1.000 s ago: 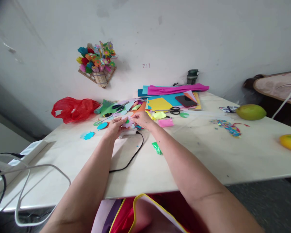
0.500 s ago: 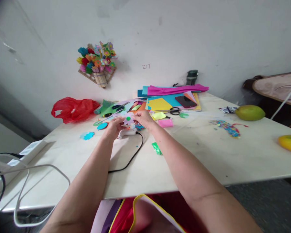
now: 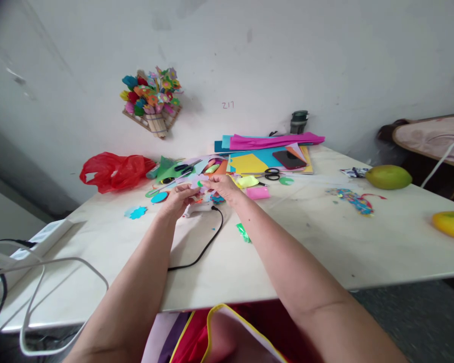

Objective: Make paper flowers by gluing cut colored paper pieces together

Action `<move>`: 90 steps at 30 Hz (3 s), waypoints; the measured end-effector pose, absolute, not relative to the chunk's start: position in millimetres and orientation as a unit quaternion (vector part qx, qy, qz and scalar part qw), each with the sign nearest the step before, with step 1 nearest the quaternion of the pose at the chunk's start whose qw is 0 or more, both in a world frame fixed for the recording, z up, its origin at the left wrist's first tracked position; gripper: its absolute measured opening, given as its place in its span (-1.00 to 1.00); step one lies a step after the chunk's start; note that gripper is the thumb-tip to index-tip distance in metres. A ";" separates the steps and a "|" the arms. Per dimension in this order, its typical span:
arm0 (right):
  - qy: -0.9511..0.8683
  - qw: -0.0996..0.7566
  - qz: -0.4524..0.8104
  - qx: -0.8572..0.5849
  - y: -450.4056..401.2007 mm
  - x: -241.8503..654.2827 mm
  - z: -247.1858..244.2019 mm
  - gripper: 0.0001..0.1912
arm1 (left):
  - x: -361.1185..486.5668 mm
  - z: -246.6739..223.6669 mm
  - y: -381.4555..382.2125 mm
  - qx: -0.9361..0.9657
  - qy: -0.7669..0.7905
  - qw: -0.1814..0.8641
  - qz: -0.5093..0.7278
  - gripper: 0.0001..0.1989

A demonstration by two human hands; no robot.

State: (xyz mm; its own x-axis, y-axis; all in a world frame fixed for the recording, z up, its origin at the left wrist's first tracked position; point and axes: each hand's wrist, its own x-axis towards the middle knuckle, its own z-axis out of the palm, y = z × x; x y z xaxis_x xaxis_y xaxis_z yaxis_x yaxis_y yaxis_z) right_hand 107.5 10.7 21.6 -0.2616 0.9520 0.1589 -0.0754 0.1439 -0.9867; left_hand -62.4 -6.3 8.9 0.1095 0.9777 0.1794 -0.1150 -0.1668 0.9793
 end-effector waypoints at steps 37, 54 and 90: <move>-0.515 0.507 0.595 -0.351 13.3 104.3 19.7 -0.63 | -52.7 11.8 -11.3 0.561 0.399 0.514 0.512 -0.69; -0.509 0.512 0.603 -0.338 13.8 102.4 16.3 -0.56 | -48.5 13.6 -13.7 0.553 0.395 0.520 0.517 -0.67; -0.510 0.532 0.567 -0.368 7.7 100.3 22.0 -0.66 | -51.6 18.6 -13.7 0.609 0.423 0.400 0.539 -0.63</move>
